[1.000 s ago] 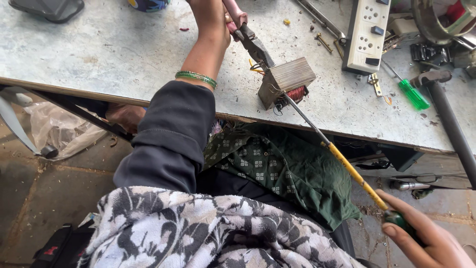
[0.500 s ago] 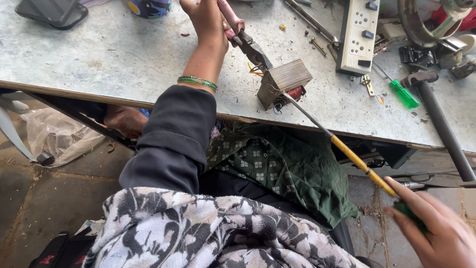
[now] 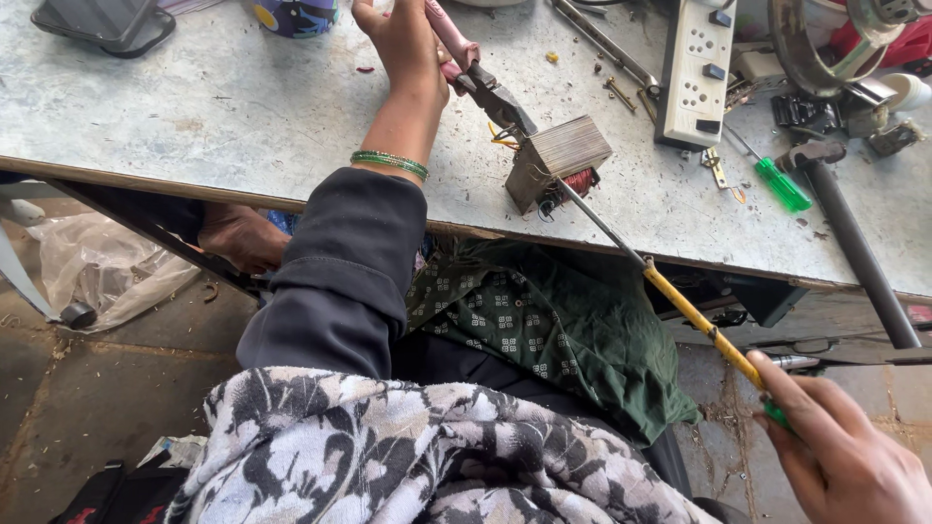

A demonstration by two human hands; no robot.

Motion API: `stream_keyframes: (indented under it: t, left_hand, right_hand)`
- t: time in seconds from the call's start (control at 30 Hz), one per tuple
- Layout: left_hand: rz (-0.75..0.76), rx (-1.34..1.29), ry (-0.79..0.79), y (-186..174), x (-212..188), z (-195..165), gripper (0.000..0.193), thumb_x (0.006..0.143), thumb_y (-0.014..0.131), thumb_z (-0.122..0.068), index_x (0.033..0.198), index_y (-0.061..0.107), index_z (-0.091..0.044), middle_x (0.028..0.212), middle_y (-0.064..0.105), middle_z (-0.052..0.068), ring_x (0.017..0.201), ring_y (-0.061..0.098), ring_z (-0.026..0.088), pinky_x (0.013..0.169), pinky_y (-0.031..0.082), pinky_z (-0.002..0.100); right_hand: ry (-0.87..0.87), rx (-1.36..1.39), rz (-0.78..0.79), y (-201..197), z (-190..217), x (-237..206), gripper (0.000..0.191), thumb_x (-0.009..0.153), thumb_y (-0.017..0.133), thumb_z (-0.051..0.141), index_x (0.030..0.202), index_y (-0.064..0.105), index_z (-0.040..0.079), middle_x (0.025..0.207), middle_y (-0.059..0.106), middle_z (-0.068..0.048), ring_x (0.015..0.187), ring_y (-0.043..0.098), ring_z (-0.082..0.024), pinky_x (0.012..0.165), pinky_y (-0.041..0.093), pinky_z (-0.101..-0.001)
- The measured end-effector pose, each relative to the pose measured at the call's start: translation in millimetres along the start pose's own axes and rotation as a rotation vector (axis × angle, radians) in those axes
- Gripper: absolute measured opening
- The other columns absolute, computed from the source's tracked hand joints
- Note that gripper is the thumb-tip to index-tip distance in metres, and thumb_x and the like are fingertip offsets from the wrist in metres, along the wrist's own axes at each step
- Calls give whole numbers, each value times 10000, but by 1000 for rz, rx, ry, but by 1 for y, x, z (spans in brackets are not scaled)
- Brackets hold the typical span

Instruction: The person disassembles and repairs an electrical transformer using pliers, a screwdriver, and a hammer on a workbench.

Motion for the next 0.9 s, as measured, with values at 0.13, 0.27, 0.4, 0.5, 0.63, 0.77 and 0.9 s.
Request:
stream_keyframes:
  t: [0.13, 0.27, 0.4, 0.5, 0.63, 0.77, 0.9]
  left_hand:
    - [25, 25, 37, 0, 0, -4, 779, 843, 725, -349, 1383, 230, -85, 644, 388, 151, 342, 426, 166, 316, 542, 370]
    - [24, 25, 73, 1, -2, -9, 804, 868, 737, -394, 1407, 234, -72, 732, 505, 125, 394, 510, 157, 355, 547, 349]
    - [14, 47, 39, 1, -5, -10, 806, 826, 699, -390, 1383, 191, -106, 731, 553, 151, 359, 585, 221, 303, 515, 349]
    - [18, 5, 59, 1, -4, -12, 809, 790, 689, -335, 1375, 172, -122, 775, 547, 169, 366, 585, 247, 300, 542, 376]
    - [3, -14, 57, -7, 2, -6, 821, 759, 708, -316, 1368, 180, -156, 837, 538, 182, 378, 589, 233, 300, 516, 363]
    - [-63, -4, 114, -15, 11, -2, 832, 829, 775, -430, 1424, 295, -102, 962, 519, 175, 466, 473, 128, 357, 400, 284]
    - [-76, 20, 104, -17, 13, -1, 898, 790, 809, -421, 1444, 275, -116, 1053, 500, 168, 531, 523, 119, 388, 422, 282]
  right_hand:
    - [191, 419, 394, 29, -20, 0, 697, 931, 694, 305, 1595, 484, 279, 1056, 655, -59, 965, 642, -219, 829, 559, -398]
    - [327, 1192, 701, 49, -20, -10, 625, 962, 626, 135, 1581, 537, 135, 1013, 631, -216, 889, 595, -393, 739, 530, -572]
    - [-252, 742, 112, -3, 4, -12, 696, 843, 714, 87, 1526, 579, 67, 1126, 736, -106, 1082, 722, -241, 962, 523, -415]
    - [-168, 57, -60, -17, 21, -16, 721, 807, 700, 99, 1508, 579, 217, 1180, 717, -85, 979, 743, -181, 882, 595, -371]
    - [-203, -49, -214, -43, 44, -11, 642, 856, 693, 108, 1481, 583, 209, 1153, 705, -133, 949, 739, -241, 871, 592, -405]
    - [-61, 69, -129, -49, 32, -1, 700, 785, 763, 254, 1465, 602, 212, 996, 751, -88, 904, 754, -226, 823, 583, -386]
    - [174, 110, 197, -5, -5, 7, 567, 860, 786, 447, 1373, 664, 240, 919, 777, 15, 821, 773, -145, 746, 595, -334]
Point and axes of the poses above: each hand's wrist, its own x-axis towards the middle knuckle, its own y-axis out of the palm, z = x × y, the point moved 7 cm from there along x, towards the middle knuckle
